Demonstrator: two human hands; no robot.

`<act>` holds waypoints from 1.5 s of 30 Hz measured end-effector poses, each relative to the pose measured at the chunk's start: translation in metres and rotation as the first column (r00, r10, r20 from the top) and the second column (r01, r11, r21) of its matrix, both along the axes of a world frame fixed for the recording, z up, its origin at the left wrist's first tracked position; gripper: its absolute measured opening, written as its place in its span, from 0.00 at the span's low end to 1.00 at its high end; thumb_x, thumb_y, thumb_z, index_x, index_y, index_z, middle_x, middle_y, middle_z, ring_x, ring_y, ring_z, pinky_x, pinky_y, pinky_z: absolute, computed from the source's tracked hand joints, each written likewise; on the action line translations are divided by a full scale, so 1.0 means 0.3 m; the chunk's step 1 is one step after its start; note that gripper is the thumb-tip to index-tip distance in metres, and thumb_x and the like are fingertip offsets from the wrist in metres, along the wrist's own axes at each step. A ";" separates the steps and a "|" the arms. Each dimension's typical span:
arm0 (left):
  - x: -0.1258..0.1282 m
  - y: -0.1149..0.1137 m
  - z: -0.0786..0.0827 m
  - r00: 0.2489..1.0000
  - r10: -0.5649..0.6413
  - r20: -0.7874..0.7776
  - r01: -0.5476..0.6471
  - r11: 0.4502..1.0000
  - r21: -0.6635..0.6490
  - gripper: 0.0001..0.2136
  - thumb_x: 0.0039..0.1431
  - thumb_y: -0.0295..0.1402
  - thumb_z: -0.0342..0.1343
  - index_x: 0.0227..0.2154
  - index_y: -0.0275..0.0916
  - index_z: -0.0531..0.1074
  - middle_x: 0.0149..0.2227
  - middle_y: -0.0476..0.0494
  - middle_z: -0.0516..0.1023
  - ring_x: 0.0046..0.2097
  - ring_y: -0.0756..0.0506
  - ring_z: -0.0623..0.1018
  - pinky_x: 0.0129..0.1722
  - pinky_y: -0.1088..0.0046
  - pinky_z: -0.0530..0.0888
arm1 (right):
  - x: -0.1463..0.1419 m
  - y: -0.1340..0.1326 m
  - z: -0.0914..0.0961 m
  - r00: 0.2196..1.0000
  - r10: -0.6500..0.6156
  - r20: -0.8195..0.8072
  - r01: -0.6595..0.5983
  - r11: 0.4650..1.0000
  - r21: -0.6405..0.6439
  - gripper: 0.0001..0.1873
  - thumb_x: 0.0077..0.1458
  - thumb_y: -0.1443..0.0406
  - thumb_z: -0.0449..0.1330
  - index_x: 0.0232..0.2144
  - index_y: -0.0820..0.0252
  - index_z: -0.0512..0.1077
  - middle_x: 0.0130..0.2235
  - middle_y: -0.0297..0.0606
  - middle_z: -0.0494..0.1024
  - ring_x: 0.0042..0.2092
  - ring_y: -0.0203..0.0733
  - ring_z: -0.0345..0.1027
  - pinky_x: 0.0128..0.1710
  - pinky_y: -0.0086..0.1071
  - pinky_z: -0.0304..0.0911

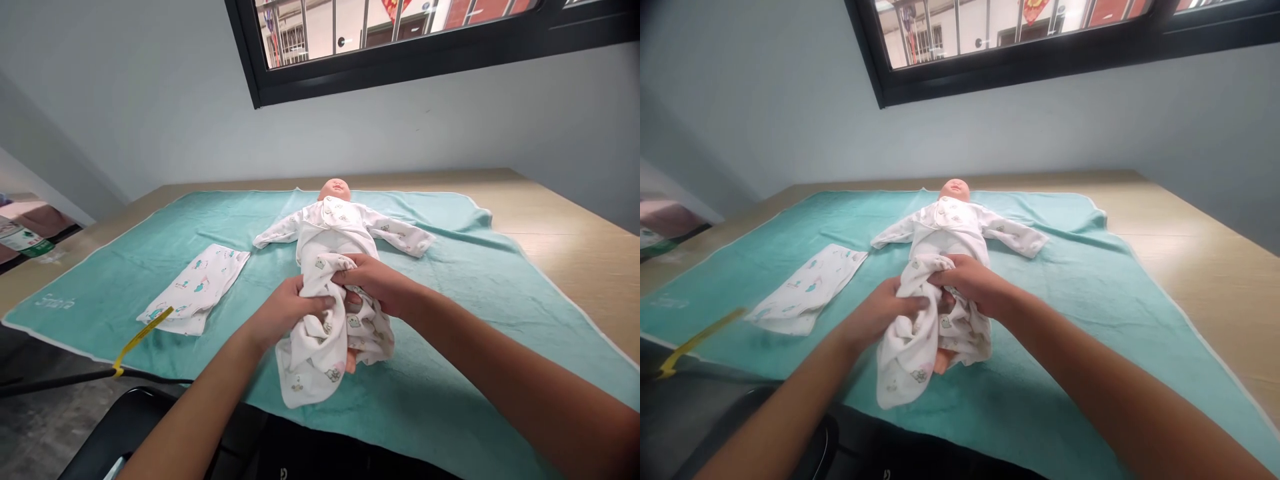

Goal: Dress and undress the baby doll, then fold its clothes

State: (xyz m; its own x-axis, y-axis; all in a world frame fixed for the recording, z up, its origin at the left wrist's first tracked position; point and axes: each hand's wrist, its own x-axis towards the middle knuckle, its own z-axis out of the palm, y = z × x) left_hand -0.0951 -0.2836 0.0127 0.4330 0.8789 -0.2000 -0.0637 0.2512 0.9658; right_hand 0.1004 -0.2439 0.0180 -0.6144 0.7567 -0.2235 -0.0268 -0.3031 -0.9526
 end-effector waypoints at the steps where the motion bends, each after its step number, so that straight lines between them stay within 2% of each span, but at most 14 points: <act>1: 0.003 0.000 -0.002 0.997 0.052 0.062 -0.050 0.998 -0.024 0.18 0.51 0.38 0.67 0.43 0.35 0.77 0.35 0.42 0.81 0.35 0.44 0.79 0.35 0.71 0.74 | 0.000 0.000 0.003 1.000 0.009 0.011 -0.009 1.000 0.003 0.10 0.51 0.60 0.65 0.30 0.60 0.72 0.18 0.27 0.64 0.19 0.30 0.55 0.21 0.27 0.57; 3: 0.017 0.001 -0.007 0.971 0.150 0.188 -0.141 0.988 -0.064 0.20 0.52 0.40 0.66 0.46 0.35 0.75 0.35 0.41 0.81 0.33 0.44 0.79 0.34 0.70 0.74 | 0.004 0.003 0.008 0.998 0.046 0.030 -0.046 0.999 0.010 0.12 0.51 0.59 0.67 0.31 0.61 0.72 0.19 0.27 0.65 0.19 0.28 0.53 0.19 0.26 0.54; 6: 0.043 0.002 -0.006 0.943 0.193 0.270 -0.176 0.981 -0.084 0.22 0.54 0.42 0.65 0.48 0.35 0.74 0.34 0.40 0.81 0.33 0.43 0.80 0.32 0.70 0.74 | 0.012 0.013 0.005 0.990 0.138 0.031 -0.139 0.990 0.019 0.13 0.47 0.61 0.70 0.30 0.62 0.72 0.21 0.27 0.66 0.20 0.27 0.53 0.18 0.23 0.53; 10: 0.071 0.009 0.008 0.940 0.183 0.289 -0.170 0.983 -0.071 0.21 0.56 0.43 0.63 0.48 0.34 0.75 0.32 0.41 0.81 0.31 0.43 0.80 0.30 0.72 0.73 | 0.013 0.020 -0.009 0.988 0.150 -0.040 -0.150 0.989 -0.007 0.12 0.45 0.65 0.71 0.32 0.62 0.73 0.26 0.31 0.72 0.26 0.32 0.66 0.26 0.25 0.65; 14: 0.084 0.025 0.015 0.931 0.243 0.271 -0.238 0.970 -0.053 0.18 0.56 0.43 0.63 0.42 0.34 0.77 0.29 0.44 0.80 0.28 0.47 0.78 0.28 0.74 0.72 | 0.012 0.013 -0.015 0.982 0.093 -0.167 -0.111 0.988 -0.105 0.16 0.49 0.65 0.68 0.41 0.61 0.74 0.37 0.39 0.79 0.38 0.43 0.76 0.42 0.37 0.72; 17: 0.088 0.033 0.014 0.931 0.294 0.214 -0.293 0.955 -0.038 0.16 0.53 0.42 0.65 0.38 0.33 0.77 0.25 0.47 0.78 0.25 0.49 0.76 0.25 0.76 0.70 | 0.019 0.008 -0.021 0.974 0.079 -0.212 -0.109 0.985 -0.131 0.16 0.51 0.66 0.66 0.44 0.61 0.74 0.38 0.40 0.81 0.38 0.44 0.77 0.43 0.38 0.73; 20: 0.089 0.038 0.006 0.925 0.305 0.229 -0.303 0.952 -0.041 0.17 0.55 0.43 0.64 0.39 0.33 0.77 0.26 0.46 0.78 0.26 0.48 0.77 0.26 0.75 0.72 | 0.025 0.008 -0.034 0.962 0.094 -0.257 -0.127 0.985 -0.115 0.17 0.51 0.68 0.66 0.44 0.62 0.73 0.36 0.39 0.81 0.36 0.43 0.77 0.40 0.36 0.73; 26: 0.069 0.054 -0.030 0.890 0.214 0.403 -0.152 0.972 -0.181 0.21 0.59 0.42 0.60 0.50 0.32 0.74 0.36 0.38 0.82 0.35 0.42 0.82 0.37 0.68 0.77 | 0.029 0.014 -0.056 0.957 0.064 -0.284 -0.103 0.986 -0.127 0.13 0.49 0.68 0.64 0.40 0.63 0.74 0.32 0.37 0.80 0.32 0.40 0.75 0.31 0.30 0.72; 30: 0.037 0.059 -0.032 0.888 0.149 0.435 -0.055 0.974 -0.221 0.23 0.62 0.44 0.57 0.52 0.31 0.73 0.41 0.34 0.82 0.41 0.38 0.82 0.43 0.65 0.77 | 0.026 0.013 -0.029 0.963 0.111 -0.244 -0.135 0.987 -0.083 0.16 0.52 0.63 0.66 0.44 0.62 0.74 0.37 0.40 0.80 0.37 0.42 0.76 0.36 0.32 0.73; 34: 0.016 0.056 -0.032 0.902 0.122 0.413 -0.023 0.971 -0.238 0.23 0.61 0.46 0.57 0.49 0.30 0.74 0.39 0.33 0.82 0.41 0.37 0.82 0.42 0.64 0.77 | 0.028 0.017 0.015 0.935 0.356 -0.003 -0.355 0.934 0.039 0.25 0.46 0.61 0.72 0.46 0.62 0.73 0.44 0.43 0.79 0.45 0.47 0.76 0.42 0.37 0.73; 36: 0.015 0.055 -0.038 0.909 0.124 0.397 -0.030 0.972 -0.234 0.24 0.60 0.47 0.57 0.47 0.29 0.75 0.36 0.34 0.82 0.39 0.37 0.82 0.40 0.64 0.77 | 0.030 0.018 0.027 0.892 0.420 0.169 -0.431 0.902 0.034 0.25 0.42 0.60 0.74 0.43 0.63 0.75 0.43 0.43 0.80 0.45 0.49 0.76 0.42 0.38 0.73; 38: 0.016 0.055 -0.046 0.922 0.124 0.367 -0.049 0.977 -0.207 0.24 0.60 0.49 0.57 0.44 0.29 0.76 0.34 0.34 0.82 0.37 0.38 0.82 0.38 0.65 0.77 | 0.032 0.017 0.027 0.872 0.435 0.222 -0.452 0.892 0.027 0.23 0.44 0.59 0.73 0.42 0.62 0.75 0.43 0.43 0.80 0.44 0.49 0.76 0.42 0.39 0.73; 41: 0.012 0.057 -0.052 0.946 0.094 0.310 -0.069 0.994 -0.090 0.24 0.57 0.50 0.60 0.44 0.31 0.76 0.35 0.36 0.82 0.35 0.40 0.81 0.35 0.67 0.76 | 0.033 0.013 0.004 0.922 0.375 0.101 -0.382 0.922 0.060 0.21 0.50 0.59 0.70 0.45 0.61 0.75 0.43 0.42 0.80 0.45 0.47 0.76 0.44 0.39 0.72; 45: -0.011 0.058 -0.038 0.987 -0.046 0.152 0.033 0.995 0.093 0.29 0.44 0.46 0.70 0.47 0.34 0.75 0.40 0.39 0.81 0.37 0.42 0.79 0.34 0.72 0.73 | 0.027 0.011 -0.039 0.977 0.204 -0.064 -0.196 0.973 0.120 0.20 0.52 0.59 0.69 0.46 0.60 0.76 0.42 0.41 0.80 0.43 0.45 0.76 0.44 0.37 0.72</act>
